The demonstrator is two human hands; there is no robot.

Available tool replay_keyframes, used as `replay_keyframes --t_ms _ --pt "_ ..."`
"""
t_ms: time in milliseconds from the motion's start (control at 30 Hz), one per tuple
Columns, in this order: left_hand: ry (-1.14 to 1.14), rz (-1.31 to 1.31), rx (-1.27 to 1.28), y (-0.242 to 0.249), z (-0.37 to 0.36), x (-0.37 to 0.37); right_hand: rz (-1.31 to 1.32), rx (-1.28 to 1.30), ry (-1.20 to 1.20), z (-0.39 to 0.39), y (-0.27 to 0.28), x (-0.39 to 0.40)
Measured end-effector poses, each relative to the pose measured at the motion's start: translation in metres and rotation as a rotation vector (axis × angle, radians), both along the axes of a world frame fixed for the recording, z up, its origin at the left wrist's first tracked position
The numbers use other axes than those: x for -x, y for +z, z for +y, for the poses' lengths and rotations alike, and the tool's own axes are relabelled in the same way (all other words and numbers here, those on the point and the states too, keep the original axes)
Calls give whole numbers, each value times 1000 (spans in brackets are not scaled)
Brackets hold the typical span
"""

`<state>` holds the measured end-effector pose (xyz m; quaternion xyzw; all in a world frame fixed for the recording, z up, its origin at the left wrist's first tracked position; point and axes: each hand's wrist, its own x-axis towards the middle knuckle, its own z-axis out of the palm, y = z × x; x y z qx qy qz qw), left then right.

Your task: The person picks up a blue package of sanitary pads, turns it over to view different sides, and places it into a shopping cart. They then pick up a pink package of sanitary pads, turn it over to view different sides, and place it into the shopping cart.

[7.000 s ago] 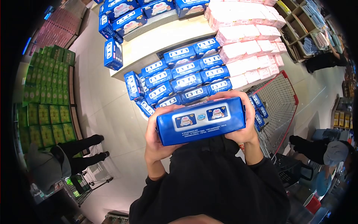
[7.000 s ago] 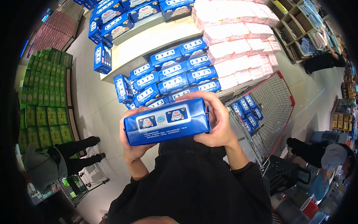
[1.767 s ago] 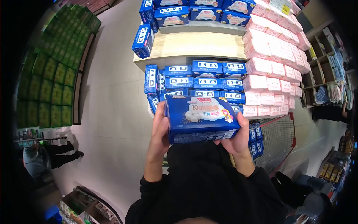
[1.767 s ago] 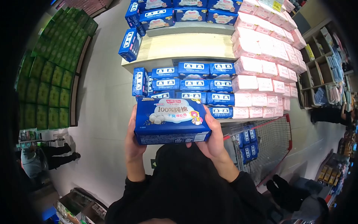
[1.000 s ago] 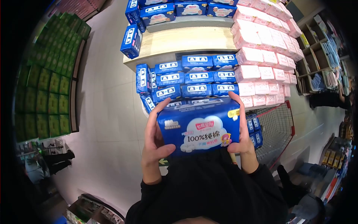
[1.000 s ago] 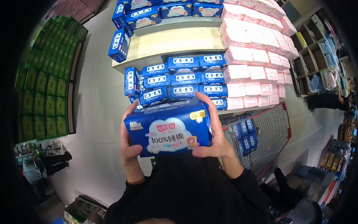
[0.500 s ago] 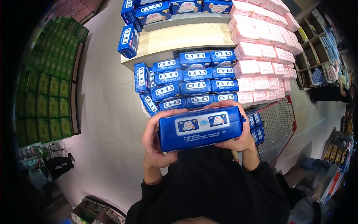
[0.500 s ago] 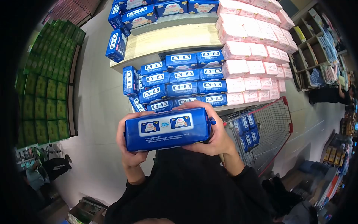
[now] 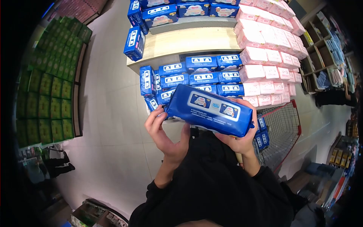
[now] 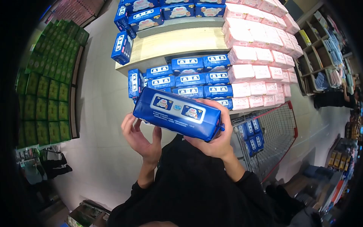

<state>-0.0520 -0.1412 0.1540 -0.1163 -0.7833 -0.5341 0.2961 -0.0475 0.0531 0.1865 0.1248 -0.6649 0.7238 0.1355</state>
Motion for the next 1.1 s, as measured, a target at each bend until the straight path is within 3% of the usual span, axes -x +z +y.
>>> replay_keyframes --t_ms 67,167,267,367,467,567,633,733,833,1100 --pt "-11 77 139 -3 1 -6 69 -95 -67 -10 -1 0" --pt "-199 75 40 12 11 -1 108 -165 -117 -17 3 -5" --pt "-449 -213 -440 10 9 -1 259 -239 175 -8 11 3" --pt "-612 -516 -854 15 6 -1 313 -431 232 -14 31 3" --pt "-671 -665 -1055 19 -4 -3 372 -433 125 -17 28 8" --pt "-691 -728 -1135 20 -15 -6 424 -477 -187 -11 17 12" --pt "-698 -751 -1168 20 -24 -11 197 -360 -303 -5 16 11" --pt "-712 -790 -1213 11 -36 -22 -150 97 -19 -2 17 14" --pt "-722 -835 -1235 2 -44 -33 -293 257 272 -1 19 10" --pt "-720 -753 -1053 42 -18 -9 -286 170 136 0 7 9"
